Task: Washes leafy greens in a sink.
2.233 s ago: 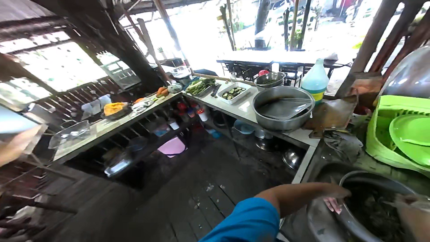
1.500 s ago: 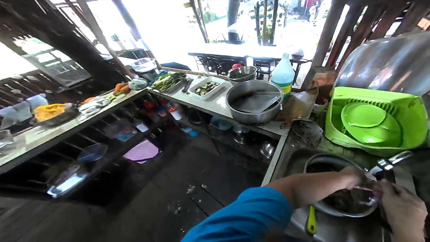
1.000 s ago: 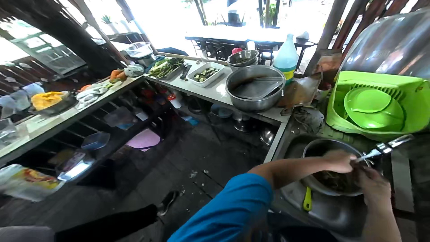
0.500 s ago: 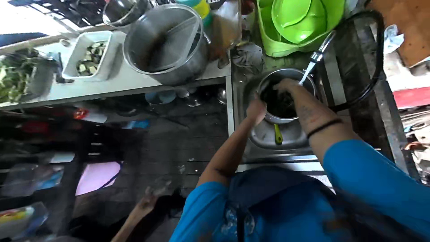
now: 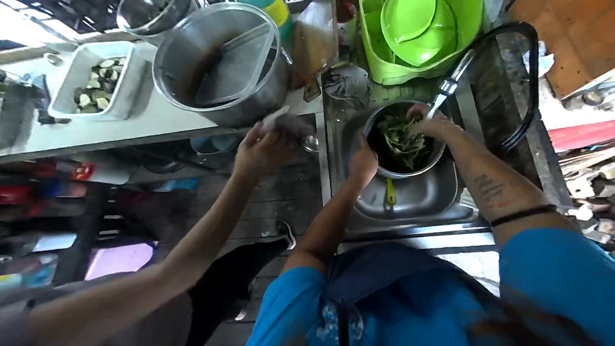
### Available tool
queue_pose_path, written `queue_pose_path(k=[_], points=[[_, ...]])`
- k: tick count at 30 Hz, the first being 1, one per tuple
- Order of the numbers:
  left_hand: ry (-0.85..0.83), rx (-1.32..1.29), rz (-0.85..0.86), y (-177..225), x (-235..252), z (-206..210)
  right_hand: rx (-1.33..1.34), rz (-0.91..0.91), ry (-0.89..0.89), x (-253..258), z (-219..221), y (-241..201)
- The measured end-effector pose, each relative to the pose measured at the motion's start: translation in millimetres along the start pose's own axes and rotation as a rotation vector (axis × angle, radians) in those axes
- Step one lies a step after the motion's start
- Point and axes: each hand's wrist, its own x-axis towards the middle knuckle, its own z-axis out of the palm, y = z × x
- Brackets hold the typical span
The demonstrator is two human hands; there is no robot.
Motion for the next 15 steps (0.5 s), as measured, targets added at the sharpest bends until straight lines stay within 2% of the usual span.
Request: queue_pose_path(k=[6,7,9,11,13,15], points=[[0.017,-0.072,0.052,-5.7,-0.1,-4.1,-0.128,0.147,0.024,-14.5,1.0,-21.7],[0.013,-0.098,0.066,-8.5,-1.2,-3.9,-0.173,0.127,0.019,-14.4,4.0,-22.8],[0.028,-0.107,0.078,-14.4,-3.7,-0.7,-0.220,0.042,-0.057,6.1,20.0,-0.6],[0.004,-0.053,0.028,-6.6,-3.6,-4.1,-0.165,0.149,-0.112,23.9,31.4,13.7],[0.017,-0.027,0.003,-2.8,-2.5,-3.1,-0.076,0.231,0.000,26.3,52.1,13.2],[0.023,-0.017,-0.003,-1.9,-7.6,-2.1,-0.172,0.059,0.152,-3.9,82.2,-1.4]])
